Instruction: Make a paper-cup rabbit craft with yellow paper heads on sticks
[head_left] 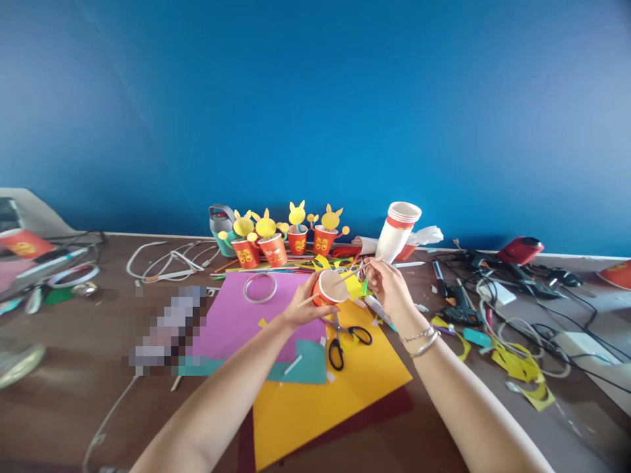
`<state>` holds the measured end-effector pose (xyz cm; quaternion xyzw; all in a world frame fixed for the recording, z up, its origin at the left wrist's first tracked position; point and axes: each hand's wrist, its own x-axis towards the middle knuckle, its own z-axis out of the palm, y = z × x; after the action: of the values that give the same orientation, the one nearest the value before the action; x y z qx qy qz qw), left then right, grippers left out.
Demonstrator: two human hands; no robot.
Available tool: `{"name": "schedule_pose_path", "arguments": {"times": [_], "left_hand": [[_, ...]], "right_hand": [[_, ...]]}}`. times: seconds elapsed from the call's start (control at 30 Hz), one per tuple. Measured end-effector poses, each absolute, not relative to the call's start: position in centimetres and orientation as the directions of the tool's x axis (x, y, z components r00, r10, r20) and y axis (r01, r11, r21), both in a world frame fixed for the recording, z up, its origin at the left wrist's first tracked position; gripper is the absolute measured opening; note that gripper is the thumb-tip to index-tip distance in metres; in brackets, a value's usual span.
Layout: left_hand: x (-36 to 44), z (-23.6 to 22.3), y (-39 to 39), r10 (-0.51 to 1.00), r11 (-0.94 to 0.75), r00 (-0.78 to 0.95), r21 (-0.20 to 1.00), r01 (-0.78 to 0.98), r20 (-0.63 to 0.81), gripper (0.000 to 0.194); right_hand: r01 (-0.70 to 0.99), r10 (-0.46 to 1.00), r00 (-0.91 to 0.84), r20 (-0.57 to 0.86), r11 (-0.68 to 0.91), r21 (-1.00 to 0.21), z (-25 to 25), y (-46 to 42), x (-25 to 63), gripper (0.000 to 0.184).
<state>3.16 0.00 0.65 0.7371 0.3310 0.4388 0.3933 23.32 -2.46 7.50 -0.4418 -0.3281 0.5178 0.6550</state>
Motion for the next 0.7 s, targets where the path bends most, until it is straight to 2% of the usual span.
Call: {"name": "schedule_pose_path", "arguments": {"times": [0.2, 0.33, 0.5, 0.6, 0.63, 0.7], "left_hand": [[3.2, 0.5, 0.0, 0.843, -0.468, 0.329, 0.882, 0.059, 0.425, 0.080], [3.2, 0.7, 0.1, 0.856, -0.453, 0.304, 0.890, 0.054, 0.418, 0.077], [3.2, 0.6, 0.0, 0.812, -0.463, 0.425, 0.885, 0.050, 0.400, 0.082], [3.3, 0.7, -0.1, 0.822, -0.465, 0.409, 0.882, 0.077, 0.397, 0.083], [3.4, 0.8, -0.2, 0.833, -0.471, 0.382, 0.875, 0.111, 0.400, 0.083], [3.5, 1.0, -0.3, 0.848, -0.496, 0.312, 0.847, 0.190, 0.427, 0.081]], "right_hand": [[-0.322, 0.972, 0.092, -0.215, -0.175, -0.931, 6.0, -2.6, 22.3, 0.037], [-0.308, 0.983, -0.015, -0.185, -0.181, -0.934, 5.9, -3.0, 22.2, 0.041], [-0.108, 0.983, -0.104, -0.153, -0.164, -0.981, 6.9, -3.8, 21.4, 0.047], [0.105, 0.996, -0.039, -0.080, -0.076, -0.992, 7.9, -4.2, 21.3, 0.047], [0.197, 1.000, 0.017, -0.008, -0.011, -0.980, 8.2, -4.3, 21.4, 0.043], [0.387, 0.963, 0.143, 0.227, 0.157, -0.909, 8.6, -4.7, 21.6, 0.029]]}}
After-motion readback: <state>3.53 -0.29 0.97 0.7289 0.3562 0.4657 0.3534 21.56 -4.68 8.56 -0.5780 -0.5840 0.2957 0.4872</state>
